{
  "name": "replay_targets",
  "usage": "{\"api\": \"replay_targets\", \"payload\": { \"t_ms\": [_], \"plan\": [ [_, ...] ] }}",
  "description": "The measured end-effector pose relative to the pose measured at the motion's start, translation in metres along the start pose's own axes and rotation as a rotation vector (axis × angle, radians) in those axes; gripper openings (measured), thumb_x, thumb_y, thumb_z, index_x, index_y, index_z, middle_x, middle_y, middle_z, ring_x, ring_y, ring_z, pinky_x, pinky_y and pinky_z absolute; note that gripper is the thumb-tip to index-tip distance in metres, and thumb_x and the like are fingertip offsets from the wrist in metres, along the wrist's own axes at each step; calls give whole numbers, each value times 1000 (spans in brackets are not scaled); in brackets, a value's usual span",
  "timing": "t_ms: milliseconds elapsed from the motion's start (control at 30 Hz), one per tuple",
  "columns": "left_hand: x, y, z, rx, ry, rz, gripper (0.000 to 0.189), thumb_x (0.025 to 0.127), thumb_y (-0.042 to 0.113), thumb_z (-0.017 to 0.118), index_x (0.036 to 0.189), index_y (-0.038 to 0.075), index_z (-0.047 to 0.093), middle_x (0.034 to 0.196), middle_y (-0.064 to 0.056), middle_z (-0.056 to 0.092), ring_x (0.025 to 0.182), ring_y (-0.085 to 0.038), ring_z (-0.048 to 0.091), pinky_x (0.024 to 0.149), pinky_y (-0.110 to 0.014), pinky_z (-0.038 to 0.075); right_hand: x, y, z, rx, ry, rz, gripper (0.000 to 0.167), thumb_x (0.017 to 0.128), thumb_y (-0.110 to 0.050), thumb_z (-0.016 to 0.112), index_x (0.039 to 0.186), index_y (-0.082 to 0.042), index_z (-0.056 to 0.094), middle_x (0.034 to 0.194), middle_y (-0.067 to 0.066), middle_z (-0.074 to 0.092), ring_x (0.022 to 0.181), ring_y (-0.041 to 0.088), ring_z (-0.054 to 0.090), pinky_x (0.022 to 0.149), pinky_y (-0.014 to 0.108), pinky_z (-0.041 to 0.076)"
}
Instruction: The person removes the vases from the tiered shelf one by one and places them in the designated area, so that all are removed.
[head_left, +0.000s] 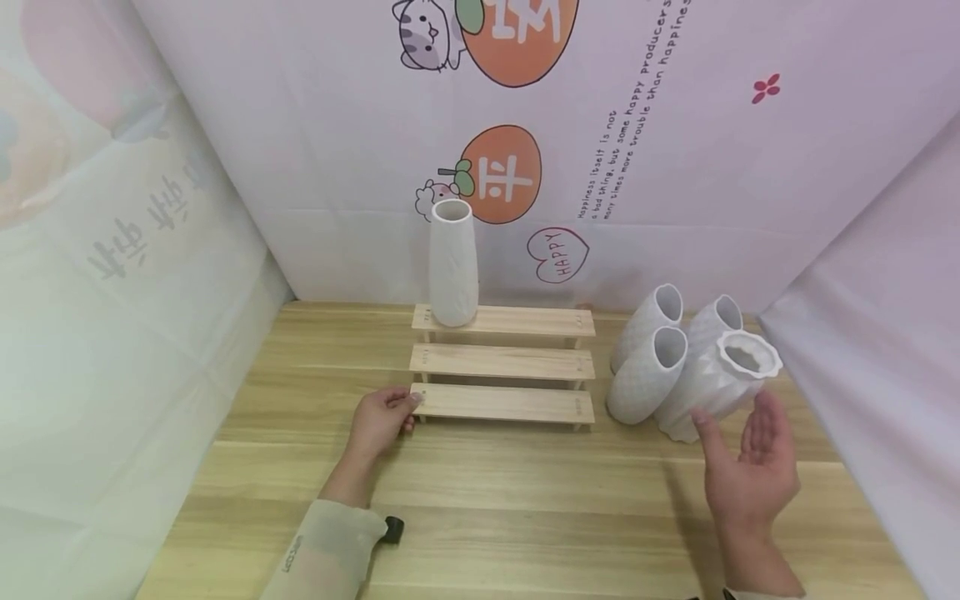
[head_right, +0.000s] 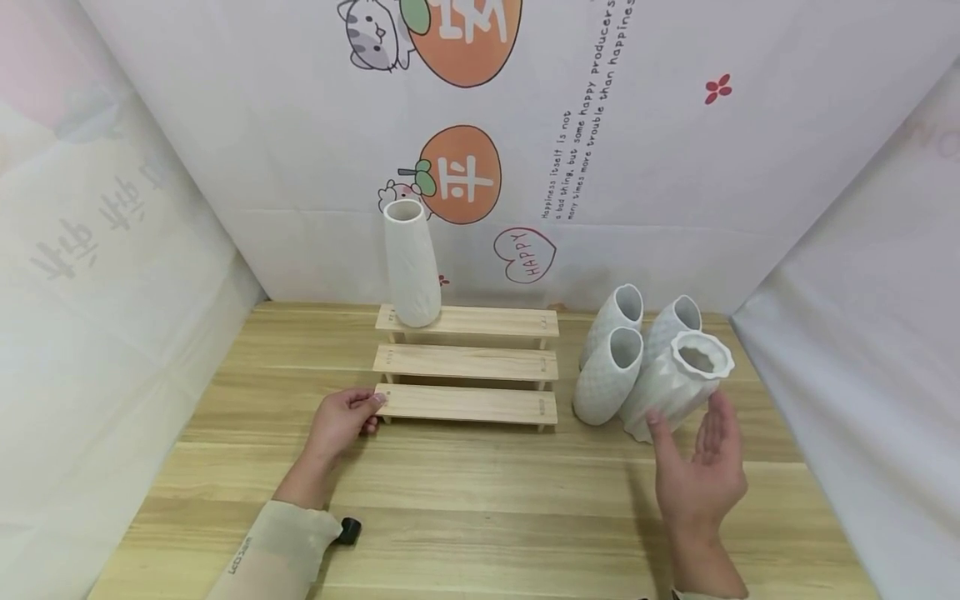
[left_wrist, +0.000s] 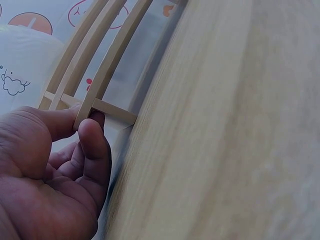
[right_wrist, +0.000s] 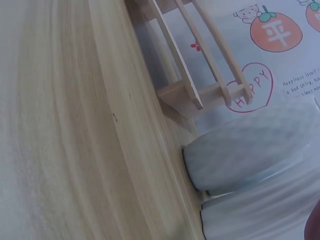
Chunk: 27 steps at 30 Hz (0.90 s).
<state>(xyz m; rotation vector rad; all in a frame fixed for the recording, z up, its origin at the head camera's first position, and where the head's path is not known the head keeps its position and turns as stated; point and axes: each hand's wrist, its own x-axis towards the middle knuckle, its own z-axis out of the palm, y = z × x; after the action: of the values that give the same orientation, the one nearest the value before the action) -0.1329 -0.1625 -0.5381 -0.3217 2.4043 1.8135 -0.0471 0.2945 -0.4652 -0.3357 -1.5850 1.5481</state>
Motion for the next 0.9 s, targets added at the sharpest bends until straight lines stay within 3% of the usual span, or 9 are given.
{"api": "replay_targets", "payload": {
  "t_ms": [167, 233, 400, 900],
  "plan": [
    [-1, 2, 0, -14, -4, -2, 39, 99, 24, 74, 125, -5, 68, 89, -10, 76, 68, -19, 69, 60, -28, 59, -8, -9, 7, 164, -12, -114, 75, 68, 30, 78, 137, 8, 59, 142, 29, 58, 139, 33, 52, 118, 35, 38],
    [-1, 3, -1, -20, -6, 0, 40, 99, 25, 74, 126, -5, 68, 89, -10, 76, 68, -19, 69, 60, -28, 59, -9, -10, 10, 267, -30, -123, 75, 67, 33, 76, 136, 11, 58, 141, 31, 57, 138, 34, 53, 118, 35, 38],
    [-4, 3, -2, -3, -11, 5, 43, 99, 27, 74, 127, -5, 67, 90, -10, 75, 69, -18, 69, 60, -27, 58, -13, -5, 14, 388, -75, -121, 76, 65, 38, 70, 136, 15, 56, 140, 31, 58, 137, 33, 55, 118, 36, 38],
    [-4, -1, -1, -2, -10, 34, 42, 99, 26, 74, 126, -5, 68, 91, -10, 76, 69, -20, 70, 60, -27, 59, -23, 0, 42, 432, -335, -265, 81, 59, 45, 63, 136, 24, 48, 139, 34, 57, 136, 33, 55, 116, 37, 39]
  ]
}}
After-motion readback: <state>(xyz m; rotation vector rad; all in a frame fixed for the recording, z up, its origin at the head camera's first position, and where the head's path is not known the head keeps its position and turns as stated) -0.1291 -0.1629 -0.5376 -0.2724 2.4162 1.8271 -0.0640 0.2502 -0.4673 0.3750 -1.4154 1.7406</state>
